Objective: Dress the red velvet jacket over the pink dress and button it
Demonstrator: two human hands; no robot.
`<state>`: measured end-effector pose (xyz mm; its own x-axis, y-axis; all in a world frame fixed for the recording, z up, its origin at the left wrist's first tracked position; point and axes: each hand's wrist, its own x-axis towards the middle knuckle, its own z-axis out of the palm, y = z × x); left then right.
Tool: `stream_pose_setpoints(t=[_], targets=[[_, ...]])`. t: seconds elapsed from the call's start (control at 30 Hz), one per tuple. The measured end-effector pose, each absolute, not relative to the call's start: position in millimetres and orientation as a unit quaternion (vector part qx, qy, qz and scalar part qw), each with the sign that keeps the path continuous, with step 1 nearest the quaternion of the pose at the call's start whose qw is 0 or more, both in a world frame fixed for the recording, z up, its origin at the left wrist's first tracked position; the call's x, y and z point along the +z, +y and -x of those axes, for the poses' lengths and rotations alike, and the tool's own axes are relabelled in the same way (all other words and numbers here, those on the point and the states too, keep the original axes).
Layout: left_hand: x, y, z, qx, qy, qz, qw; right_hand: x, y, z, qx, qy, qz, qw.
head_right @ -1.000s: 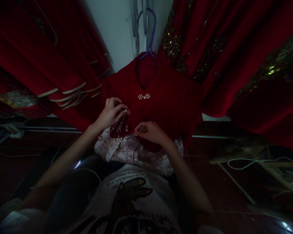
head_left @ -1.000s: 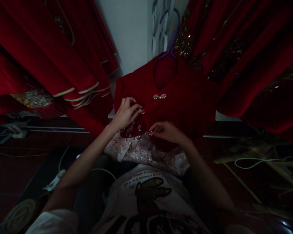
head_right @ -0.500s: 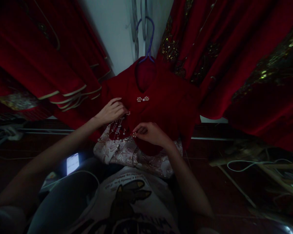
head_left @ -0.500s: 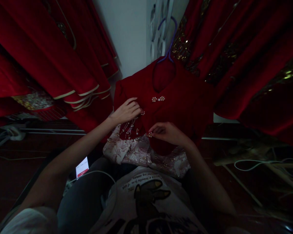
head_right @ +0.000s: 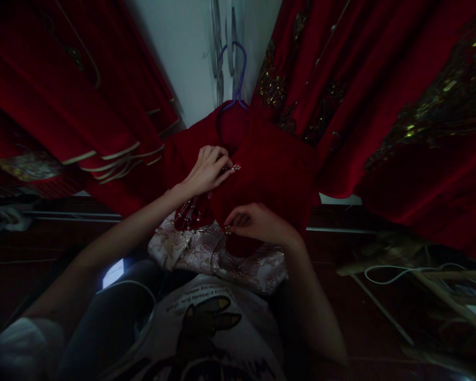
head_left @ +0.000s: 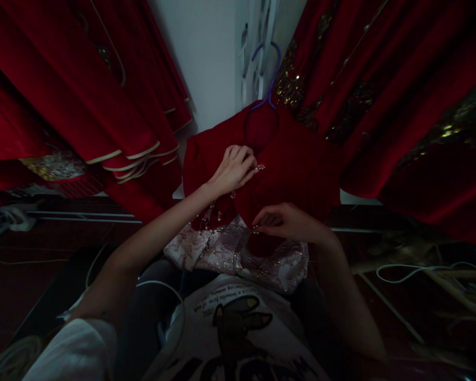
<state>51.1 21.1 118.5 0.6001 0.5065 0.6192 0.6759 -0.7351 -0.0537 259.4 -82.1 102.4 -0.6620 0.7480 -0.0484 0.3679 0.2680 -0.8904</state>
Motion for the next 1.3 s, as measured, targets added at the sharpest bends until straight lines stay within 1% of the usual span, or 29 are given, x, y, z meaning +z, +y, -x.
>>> stream_pose_setpoints(t=[0.07,0.13,0.23,0.37,0.43,0.57,0.63,0.7,0.77,0.9,0.97,1.03,1.17,1.23,1.3], targets=[[119,22,-51,-0.289,-0.309,0.896,0.136,106,-83,-268,0.489,-0.771,0.364,0.184],[120,23,-49,-0.283,-0.289,0.903,0.144,109,-83,-275,0.484,-0.768,0.373,0.191],[122,25,-46,-0.271,-0.284,0.906,0.157,114,-84,-280,0.466,-0.757,0.396,0.229],[124,25,-43,-0.265,-0.296,0.906,0.148,119,-82,-278,0.424,-0.744,0.427,0.291],[125,23,-42,-0.282,-0.311,0.896,0.143,123,-76,-271,0.401,-0.731,0.435,0.341],[123,16,-42,-0.341,-0.360,0.855,0.148,130,-51,-235,0.342,-0.668,0.426,0.505],[119,11,-44,-0.378,-0.401,0.819,0.159,130,-39,-208,0.326,-0.656,0.415,0.541],[113,7,-44,-0.414,-0.448,0.774,0.168,128,-32,-182,0.326,-0.662,0.420,0.527],[108,5,-41,-0.440,-0.489,0.734,0.169,122,-34,-165,0.300,-0.660,0.461,0.512],[107,16,-16,-0.466,-0.525,0.698,0.145,109,-49,-176,0.177,-0.632,0.572,0.492],[117,28,2,-0.471,-0.531,0.693,0.125,105,-52,-199,0.112,-0.628,0.609,0.471],[132,40,20,-0.466,-0.549,0.684,0.117,104,-49,-224,0.038,-0.638,0.636,0.432],[170,52,46,-0.409,-0.598,0.675,0.139,112,-37,-268,-0.087,-0.646,0.672,0.353],[185,52,53,-0.394,-0.608,0.673,0.149,120,-30,-282,-0.136,-0.632,0.685,0.336],[193,52,57,-0.409,-0.609,0.665,0.140,130,-22,-293,-0.179,-0.621,0.692,0.322]])
